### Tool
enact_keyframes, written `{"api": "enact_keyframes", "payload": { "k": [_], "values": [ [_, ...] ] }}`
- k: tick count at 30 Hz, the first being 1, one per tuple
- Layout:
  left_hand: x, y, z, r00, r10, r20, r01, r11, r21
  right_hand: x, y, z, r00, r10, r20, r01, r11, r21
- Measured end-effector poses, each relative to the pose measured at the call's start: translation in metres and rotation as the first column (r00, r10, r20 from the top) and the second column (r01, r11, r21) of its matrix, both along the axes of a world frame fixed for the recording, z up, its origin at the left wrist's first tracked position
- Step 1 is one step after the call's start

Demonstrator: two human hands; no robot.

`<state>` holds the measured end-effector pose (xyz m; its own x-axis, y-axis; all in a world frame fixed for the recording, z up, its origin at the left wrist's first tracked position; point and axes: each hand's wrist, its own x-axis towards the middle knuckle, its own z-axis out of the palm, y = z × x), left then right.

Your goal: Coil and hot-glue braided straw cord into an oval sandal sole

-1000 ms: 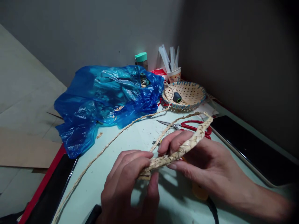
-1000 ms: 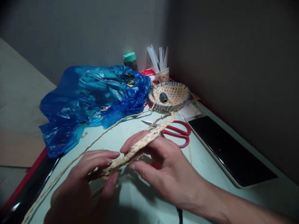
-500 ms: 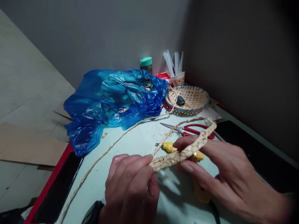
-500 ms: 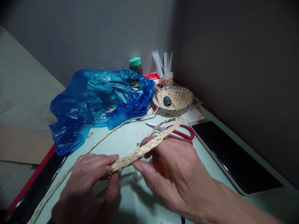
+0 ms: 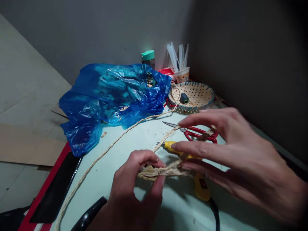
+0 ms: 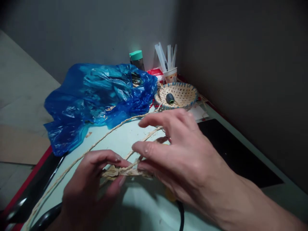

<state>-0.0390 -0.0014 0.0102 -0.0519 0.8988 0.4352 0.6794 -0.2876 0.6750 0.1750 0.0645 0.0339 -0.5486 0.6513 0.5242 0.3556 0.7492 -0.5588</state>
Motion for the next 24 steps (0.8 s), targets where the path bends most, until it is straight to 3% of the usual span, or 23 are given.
{"api": "enact_keyframes", "payload": {
  "k": [3, 6, 10, 16, 20, 24],
  "values": [
    [-0.003, -0.003, 0.004, 0.998, -0.054, 0.012, 0.055, 0.992, -0.112, 0.0, 0.007, 0.004, 0.961, 0.261, 0.094, -0.253, 0.964, -0.088],
    [-0.004, -0.002, 0.008, 0.994, -0.086, 0.073, 0.1, 0.971, -0.219, -0.001, 0.009, 0.008, 0.92, 0.373, 0.118, -0.345, 0.916, -0.205],
    [-0.003, 0.002, 0.011, 0.967, -0.134, 0.216, 0.2, 0.924, -0.324, -0.005, 0.009, 0.01, 0.903, 0.393, 0.172, -0.362, 0.914, -0.184],
    [-0.008, 0.011, 0.015, 0.913, -0.209, 0.351, 0.342, 0.861, -0.376, -0.013, 0.006, 0.009, 0.902, 0.308, 0.302, -0.331, 0.943, 0.028],
    [-0.012, 0.014, 0.019, 0.888, -0.259, 0.38, 0.411, 0.818, -0.402, -0.016, 0.003, 0.007, 0.92, 0.275, 0.279, -0.32, 0.939, 0.129],
    [-0.01, 0.012, 0.019, 0.86, -0.228, 0.457, 0.446, 0.771, -0.454, -0.018, 0.002, 0.005, 0.941, 0.264, 0.214, -0.308, 0.929, 0.207]
  ]
}}
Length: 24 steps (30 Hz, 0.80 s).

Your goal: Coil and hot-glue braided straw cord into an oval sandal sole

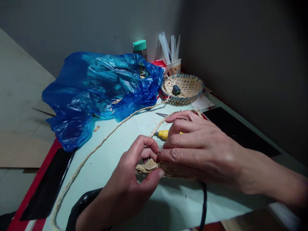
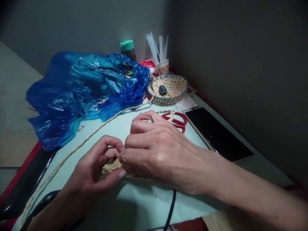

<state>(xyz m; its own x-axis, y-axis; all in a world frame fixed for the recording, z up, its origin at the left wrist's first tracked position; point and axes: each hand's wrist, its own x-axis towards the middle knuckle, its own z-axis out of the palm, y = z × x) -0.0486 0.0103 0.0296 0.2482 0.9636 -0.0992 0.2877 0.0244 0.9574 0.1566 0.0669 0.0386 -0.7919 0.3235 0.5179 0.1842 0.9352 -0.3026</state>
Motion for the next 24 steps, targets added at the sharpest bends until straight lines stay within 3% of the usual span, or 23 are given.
{"api": "enact_keyframes", "payload": {
  "k": [3, 7, 11, 17, 21, 24],
  "values": [
    [0.002, -0.002, 0.001, 1.0, 0.026, 0.016, -0.025, 0.997, -0.078, -0.003, -0.001, 0.002, 1.0, -0.015, -0.008, 0.015, 1.0, -0.005],
    [0.0, -0.002, 0.002, 0.998, 0.067, 0.005, -0.067, 0.996, -0.05, -0.008, -0.003, 0.009, 0.998, -0.054, 0.038, 0.053, 0.998, 0.022],
    [-0.002, 0.0, 0.001, 1.0, 0.014, -0.004, -0.015, 0.999, -0.051, -0.007, -0.009, 0.007, 0.998, -0.053, -0.029, 0.053, 0.998, -0.021],
    [-0.003, 0.004, -0.002, 0.998, -0.024, -0.057, 0.026, 0.999, 0.032, 0.009, -0.012, 0.002, 0.998, 0.045, 0.033, -0.041, 0.993, -0.115],
    [-0.003, 0.004, -0.004, 0.992, -0.046, -0.116, 0.052, 0.997, 0.056, 0.014, -0.008, 0.012, 0.996, 0.035, 0.083, -0.022, 0.988, -0.156],
    [-0.001, 0.004, -0.004, 0.993, -0.031, -0.118, 0.037, 0.998, 0.048, 0.016, -0.003, 0.019, 0.982, 0.108, 0.158, -0.087, 0.987, -0.134]
  ]
}}
